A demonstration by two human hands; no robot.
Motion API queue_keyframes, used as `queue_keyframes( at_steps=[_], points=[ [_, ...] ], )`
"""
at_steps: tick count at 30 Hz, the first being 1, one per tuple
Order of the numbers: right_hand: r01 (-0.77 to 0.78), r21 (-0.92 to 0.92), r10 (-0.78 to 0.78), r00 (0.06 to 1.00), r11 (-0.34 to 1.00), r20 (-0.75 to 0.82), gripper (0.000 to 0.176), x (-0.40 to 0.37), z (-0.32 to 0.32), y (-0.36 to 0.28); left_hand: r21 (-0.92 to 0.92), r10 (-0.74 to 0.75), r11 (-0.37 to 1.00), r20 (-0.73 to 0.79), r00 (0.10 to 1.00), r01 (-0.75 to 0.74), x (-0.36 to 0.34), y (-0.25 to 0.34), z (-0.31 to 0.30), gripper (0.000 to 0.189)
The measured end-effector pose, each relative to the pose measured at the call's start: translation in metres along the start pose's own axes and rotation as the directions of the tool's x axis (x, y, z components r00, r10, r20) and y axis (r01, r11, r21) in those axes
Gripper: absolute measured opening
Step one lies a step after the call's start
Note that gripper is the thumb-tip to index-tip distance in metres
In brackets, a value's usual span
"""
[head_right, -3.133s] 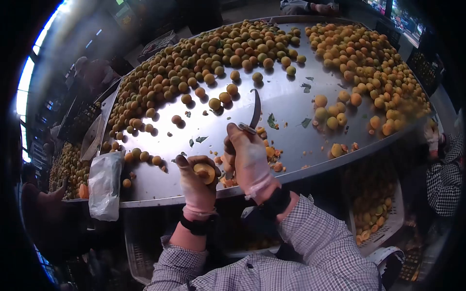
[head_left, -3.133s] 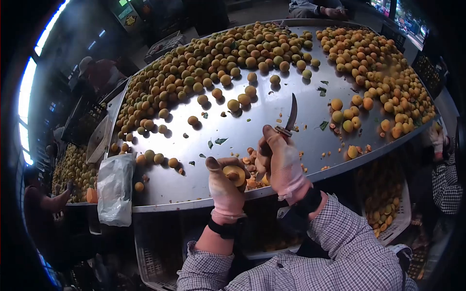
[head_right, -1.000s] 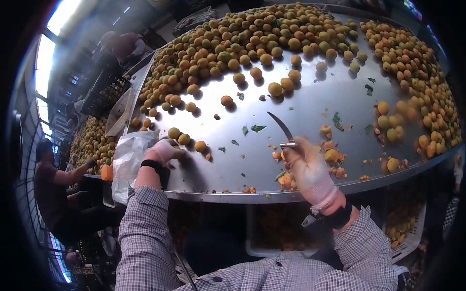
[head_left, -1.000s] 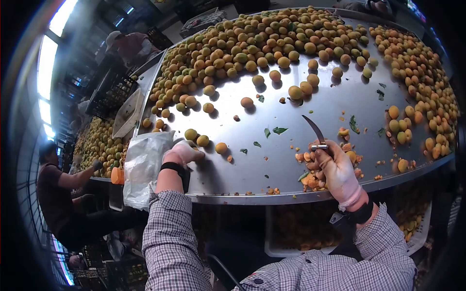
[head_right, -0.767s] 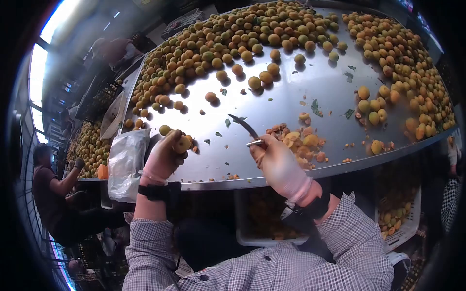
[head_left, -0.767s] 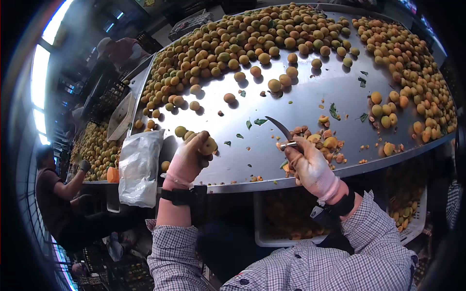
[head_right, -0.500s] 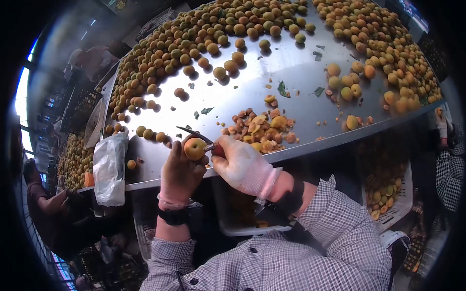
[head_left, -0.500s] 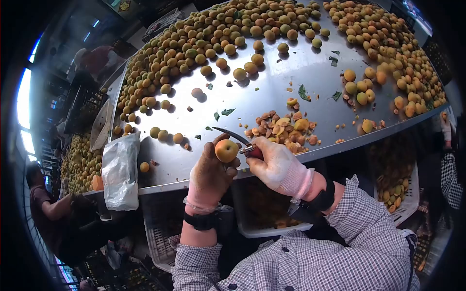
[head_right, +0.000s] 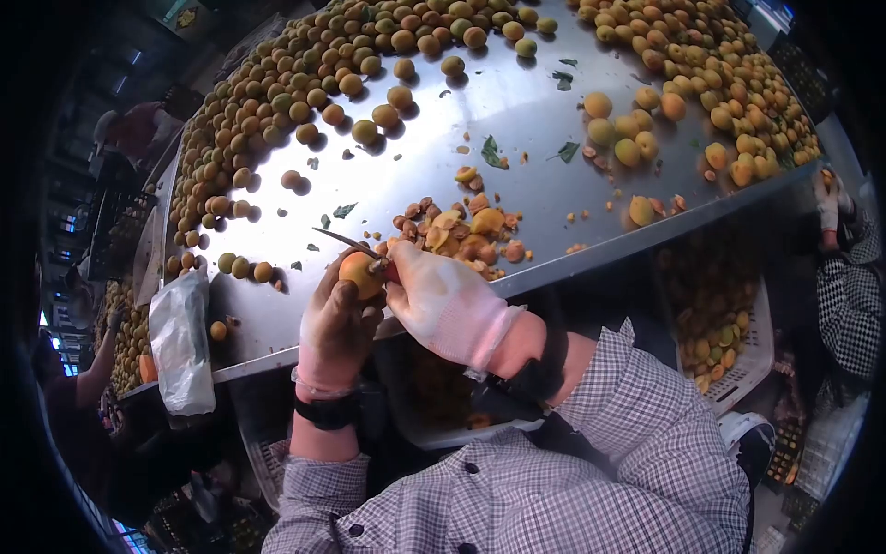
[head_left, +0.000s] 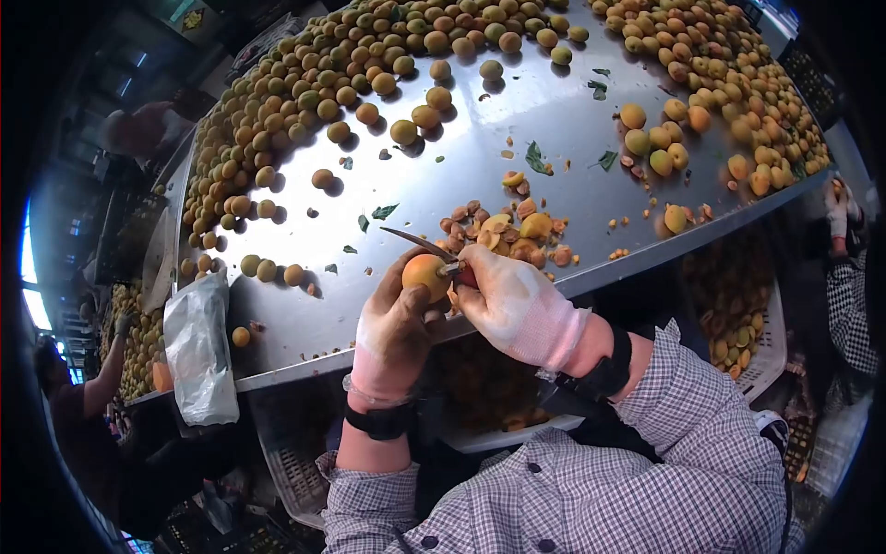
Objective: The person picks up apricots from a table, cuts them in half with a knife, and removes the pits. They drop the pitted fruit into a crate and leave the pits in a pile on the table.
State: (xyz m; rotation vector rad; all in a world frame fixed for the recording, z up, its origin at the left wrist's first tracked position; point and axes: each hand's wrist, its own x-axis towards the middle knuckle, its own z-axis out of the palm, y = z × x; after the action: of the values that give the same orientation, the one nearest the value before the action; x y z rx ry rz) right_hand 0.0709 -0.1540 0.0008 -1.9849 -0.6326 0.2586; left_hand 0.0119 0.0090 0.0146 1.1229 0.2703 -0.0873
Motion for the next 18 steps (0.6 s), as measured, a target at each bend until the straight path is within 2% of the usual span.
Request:
queue_keyframes(
  at_steps=[4,13,15,18],
  points=[
    [0.015,-0.070,-0.019,0.999,0.997,-0.046,0.023,-0.003,0.005,-0.001,0.059,0.003,0.998,0.082,0.997,-0.008,0.000,-0.007,-0.018,0.071],
    [0.102,-0.238,-0.124,0.989,0.966,-0.077,0.027,-0.008,0.022,0.008,0.025,0.018,1.000,0.000,1.000,-0.018,-0.013,-0.010,-0.010,0.069],
    [0.109,-0.220,-0.129,0.989,0.969,-0.079,0.027,-0.008,0.023,0.008,0.051,0.025,0.998,-0.043,0.999,-0.023,-0.015,-0.008,-0.004,0.071],
    [0.129,-0.201,-0.151,0.984,0.971,-0.096,0.027,-0.007,0.026,0.011,0.086,0.008,0.996,-0.021,1.000,-0.006,-0.015,-0.011,-0.013,0.072]
  ],
)
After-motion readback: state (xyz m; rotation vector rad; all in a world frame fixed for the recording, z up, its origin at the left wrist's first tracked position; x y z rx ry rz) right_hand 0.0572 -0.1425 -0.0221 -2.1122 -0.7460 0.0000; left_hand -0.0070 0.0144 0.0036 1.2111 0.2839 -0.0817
